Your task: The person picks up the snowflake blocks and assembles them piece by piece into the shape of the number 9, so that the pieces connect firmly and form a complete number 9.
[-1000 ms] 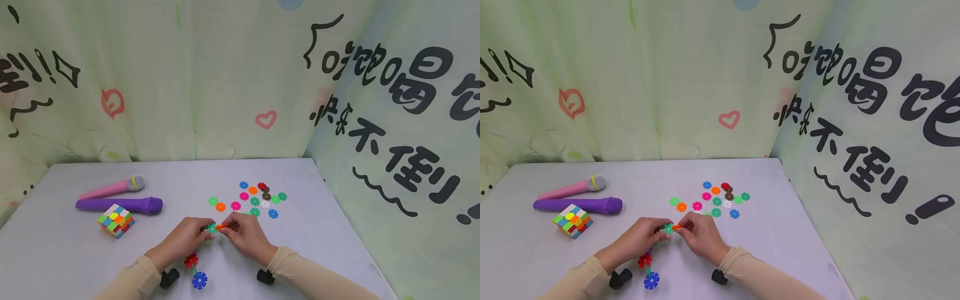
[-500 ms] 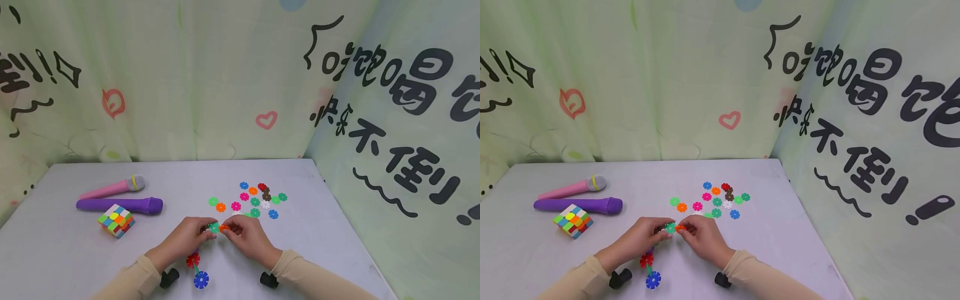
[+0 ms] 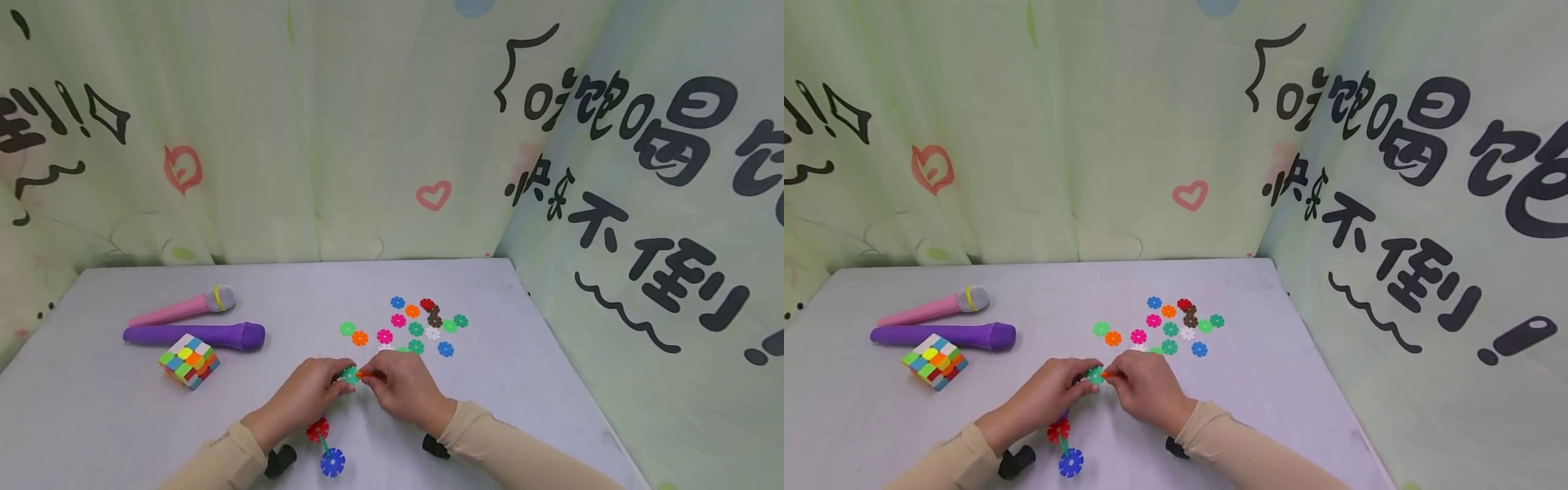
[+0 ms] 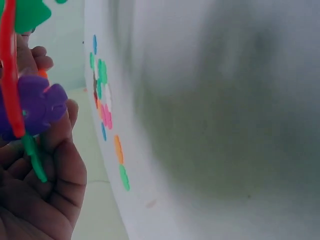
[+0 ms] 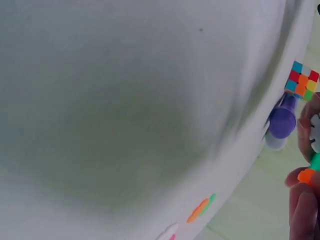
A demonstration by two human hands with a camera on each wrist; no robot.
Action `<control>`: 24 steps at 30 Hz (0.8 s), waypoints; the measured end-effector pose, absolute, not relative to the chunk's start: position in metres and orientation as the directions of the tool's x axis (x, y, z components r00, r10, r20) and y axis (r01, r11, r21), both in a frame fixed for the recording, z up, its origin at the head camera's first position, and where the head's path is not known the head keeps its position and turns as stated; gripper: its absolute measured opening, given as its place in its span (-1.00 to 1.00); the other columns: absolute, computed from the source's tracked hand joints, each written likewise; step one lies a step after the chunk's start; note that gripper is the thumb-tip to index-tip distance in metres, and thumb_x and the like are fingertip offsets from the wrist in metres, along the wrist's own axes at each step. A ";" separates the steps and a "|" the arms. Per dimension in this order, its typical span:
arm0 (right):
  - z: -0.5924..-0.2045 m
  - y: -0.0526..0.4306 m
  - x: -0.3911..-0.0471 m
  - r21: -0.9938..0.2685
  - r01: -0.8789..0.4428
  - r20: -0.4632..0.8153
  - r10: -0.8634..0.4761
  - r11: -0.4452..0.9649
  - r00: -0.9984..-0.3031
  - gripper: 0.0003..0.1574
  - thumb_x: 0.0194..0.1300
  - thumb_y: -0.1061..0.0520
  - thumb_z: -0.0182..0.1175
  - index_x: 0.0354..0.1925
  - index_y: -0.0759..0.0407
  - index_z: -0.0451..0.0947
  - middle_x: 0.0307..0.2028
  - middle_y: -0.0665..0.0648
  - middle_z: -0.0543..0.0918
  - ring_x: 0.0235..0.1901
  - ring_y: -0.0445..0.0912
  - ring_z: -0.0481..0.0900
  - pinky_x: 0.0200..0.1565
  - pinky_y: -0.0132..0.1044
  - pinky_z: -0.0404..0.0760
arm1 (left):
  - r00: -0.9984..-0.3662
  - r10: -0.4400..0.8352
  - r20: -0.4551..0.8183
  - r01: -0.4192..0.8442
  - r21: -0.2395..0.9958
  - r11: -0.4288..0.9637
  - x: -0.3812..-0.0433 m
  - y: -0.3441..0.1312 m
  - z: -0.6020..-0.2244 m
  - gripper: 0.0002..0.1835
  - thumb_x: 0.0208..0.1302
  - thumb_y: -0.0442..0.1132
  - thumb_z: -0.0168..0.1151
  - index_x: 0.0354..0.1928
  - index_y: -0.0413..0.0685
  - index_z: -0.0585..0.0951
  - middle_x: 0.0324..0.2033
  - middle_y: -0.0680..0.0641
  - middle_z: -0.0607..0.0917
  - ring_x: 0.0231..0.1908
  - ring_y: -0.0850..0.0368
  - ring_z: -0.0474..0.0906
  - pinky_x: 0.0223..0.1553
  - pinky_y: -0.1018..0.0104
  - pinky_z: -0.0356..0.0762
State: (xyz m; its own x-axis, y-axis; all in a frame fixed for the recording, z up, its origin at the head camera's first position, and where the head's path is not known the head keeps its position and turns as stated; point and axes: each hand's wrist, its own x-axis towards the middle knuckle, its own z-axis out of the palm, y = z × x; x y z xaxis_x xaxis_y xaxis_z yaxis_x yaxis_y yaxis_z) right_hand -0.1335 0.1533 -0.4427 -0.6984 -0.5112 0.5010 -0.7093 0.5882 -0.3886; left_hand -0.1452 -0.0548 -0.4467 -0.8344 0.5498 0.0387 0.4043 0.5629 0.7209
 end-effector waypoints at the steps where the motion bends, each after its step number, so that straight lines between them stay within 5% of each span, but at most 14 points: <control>1: -0.443 0.153 -0.134 -0.398 -0.704 0.491 -0.511 0.589 -0.705 -0.78 0.02 0.32 0.54 -0.33 0.18 0.71 -0.43 -0.01 0.71 -0.45 -0.24 0.65 -0.34 -0.57 0.53 | -0.834 0.550 0.039 0.404 0.722 0.562 -0.145 -0.055 -0.448 -0.59 0.27 -0.26 0.39 0.13 -0.27 0.63 -0.05 -0.09 0.72 -0.20 0.17 0.60 -0.05 0.13 0.60; 15: -0.443 0.166 -0.136 -0.799 -0.245 0.069 -0.320 0.550 -0.945 -0.80 0.22 0.23 0.43 -0.21 0.05 0.63 -0.36 -0.11 0.64 -0.36 -0.17 0.61 -0.26 -0.33 0.63 | -0.844 0.536 0.003 0.334 0.784 0.523 -0.149 -0.058 -0.447 -0.55 0.30 -0.21 0.37 0.20 -0.21 0.60 -0.52 0.12 0.51 -0.49 0.19 0.40 -0.40 0.34 0.46; 24: -0.446 0.166 -0.134 -0.774 -0.336 0.132 -0.383 0.536 -0.914 -0.77 0.25 0.25 0.39 -0.13 0.03 0.65 -0.26 -0.10 0.67 -0.30 -0.24 0.64 -0.22 -0.35 0.64 | -0.843 0.538 0.013 0.347 0.777 0.526 -0.149 -0.060 -0.449 -0.53 0.29 -0.20 0.38 0.21 -0.18 0.61 -0.34 0.14 0.62 -0.42 0.19 0.45 -0.32 0.35 0.50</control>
